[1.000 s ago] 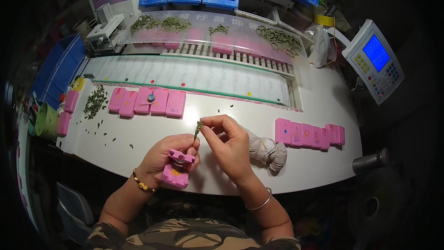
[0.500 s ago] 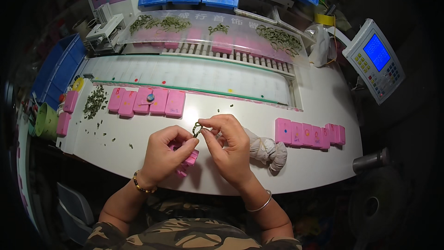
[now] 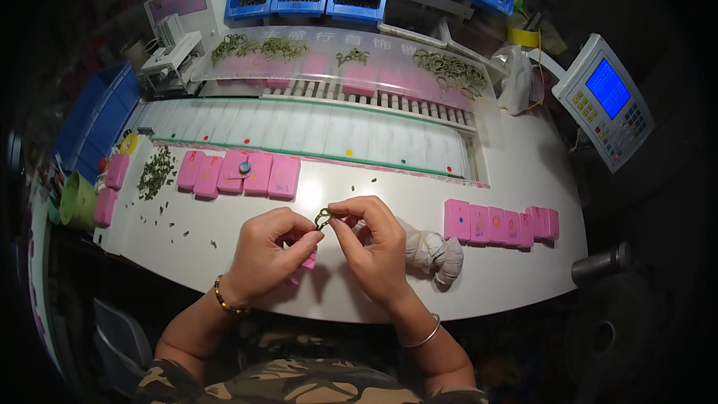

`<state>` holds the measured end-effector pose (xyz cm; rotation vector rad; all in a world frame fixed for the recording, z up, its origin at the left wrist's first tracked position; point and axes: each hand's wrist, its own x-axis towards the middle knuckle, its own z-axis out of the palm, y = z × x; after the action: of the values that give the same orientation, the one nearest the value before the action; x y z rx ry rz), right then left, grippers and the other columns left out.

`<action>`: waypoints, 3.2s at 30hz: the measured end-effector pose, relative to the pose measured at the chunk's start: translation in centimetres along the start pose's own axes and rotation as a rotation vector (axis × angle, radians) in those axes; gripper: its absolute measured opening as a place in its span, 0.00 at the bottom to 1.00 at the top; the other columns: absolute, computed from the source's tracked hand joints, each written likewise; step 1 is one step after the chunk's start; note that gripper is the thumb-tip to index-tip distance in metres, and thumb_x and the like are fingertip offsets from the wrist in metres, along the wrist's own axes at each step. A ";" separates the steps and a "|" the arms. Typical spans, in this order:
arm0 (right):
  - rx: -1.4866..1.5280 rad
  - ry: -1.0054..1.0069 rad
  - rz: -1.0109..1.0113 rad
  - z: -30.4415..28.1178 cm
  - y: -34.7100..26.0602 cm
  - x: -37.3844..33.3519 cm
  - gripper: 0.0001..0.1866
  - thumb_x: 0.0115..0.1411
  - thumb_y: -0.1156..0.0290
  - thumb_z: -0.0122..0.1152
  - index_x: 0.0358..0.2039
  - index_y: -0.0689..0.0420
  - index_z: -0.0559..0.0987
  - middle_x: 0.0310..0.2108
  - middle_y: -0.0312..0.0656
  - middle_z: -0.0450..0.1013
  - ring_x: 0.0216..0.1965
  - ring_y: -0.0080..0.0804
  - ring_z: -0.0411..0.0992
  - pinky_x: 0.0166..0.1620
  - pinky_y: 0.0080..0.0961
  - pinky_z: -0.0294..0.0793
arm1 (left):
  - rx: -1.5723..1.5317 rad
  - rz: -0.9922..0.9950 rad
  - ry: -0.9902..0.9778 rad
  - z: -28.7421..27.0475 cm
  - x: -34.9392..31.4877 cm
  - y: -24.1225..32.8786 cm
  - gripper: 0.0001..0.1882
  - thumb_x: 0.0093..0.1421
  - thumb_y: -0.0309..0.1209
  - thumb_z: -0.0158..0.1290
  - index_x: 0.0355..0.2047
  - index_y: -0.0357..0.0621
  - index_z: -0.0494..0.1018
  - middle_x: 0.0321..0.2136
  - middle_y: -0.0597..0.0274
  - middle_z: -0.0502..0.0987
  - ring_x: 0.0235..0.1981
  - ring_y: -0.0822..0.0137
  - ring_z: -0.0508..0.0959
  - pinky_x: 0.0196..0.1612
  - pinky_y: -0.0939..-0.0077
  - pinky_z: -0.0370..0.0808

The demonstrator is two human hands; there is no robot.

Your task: Assembling small keychain components, including metal rings and plastic housings, at a production workstation.

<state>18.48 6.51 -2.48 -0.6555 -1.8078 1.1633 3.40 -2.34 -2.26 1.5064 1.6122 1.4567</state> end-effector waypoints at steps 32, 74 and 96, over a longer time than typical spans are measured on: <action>-0.363 -0.001 -0.037 -5.7 -1.3 -0.2 0.16 0.51 0.77 0.67 0.42 0.57 0.79 0.40 0.41 0.72 0.36 0.29 0.71 0.33 0.21 0.72 | -0.444 -0.309 -0.329 1.2 19.9 1.0 0.28 0.61 0.48 0.57 0.51 0.37 0.72 0.33 0.60 0.79 0.24 0.76 0.73 0.26 0.78 0.79; -1.305 -0.586 -0.377 -5.0 -2.0 -0.6 0.28 0.51 0.76 0.54 0.56 0.53 0.71 0.54 0.53 0.69 0.41 0.42 0.72 0.44 0.34 0.65 | -0.545 -0.077 0.316 -3.9 1.1 -4.2 0.23 0.69 0.47 0.43 0.51 0.40 0.64 0.34 0.58 0.73 0.28 0.74 0.73 0.21 0.83 0.74; -0.671 -0.460 -0.521 9.3 3.7 5.2 0.06 0.51 0.75 0.57 0.31 0.59 0.73 0.33 0.46 0.70 0.37 0.44 0.72 0.38 0.36 0.74 | -0.863 -0.309 0.410 -8.2 -2.8 -0.2 0.38 0.56 0.20 0.58 0.64 0.33 0.52 0.51 0.54 0.70 0.45 0.70 0.74 0.43 0.80 0.75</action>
<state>7.72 7.99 -5.64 -0.2373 -2.5927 0.3510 -3.18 -7.80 -0.74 0.4777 1.0774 1.9781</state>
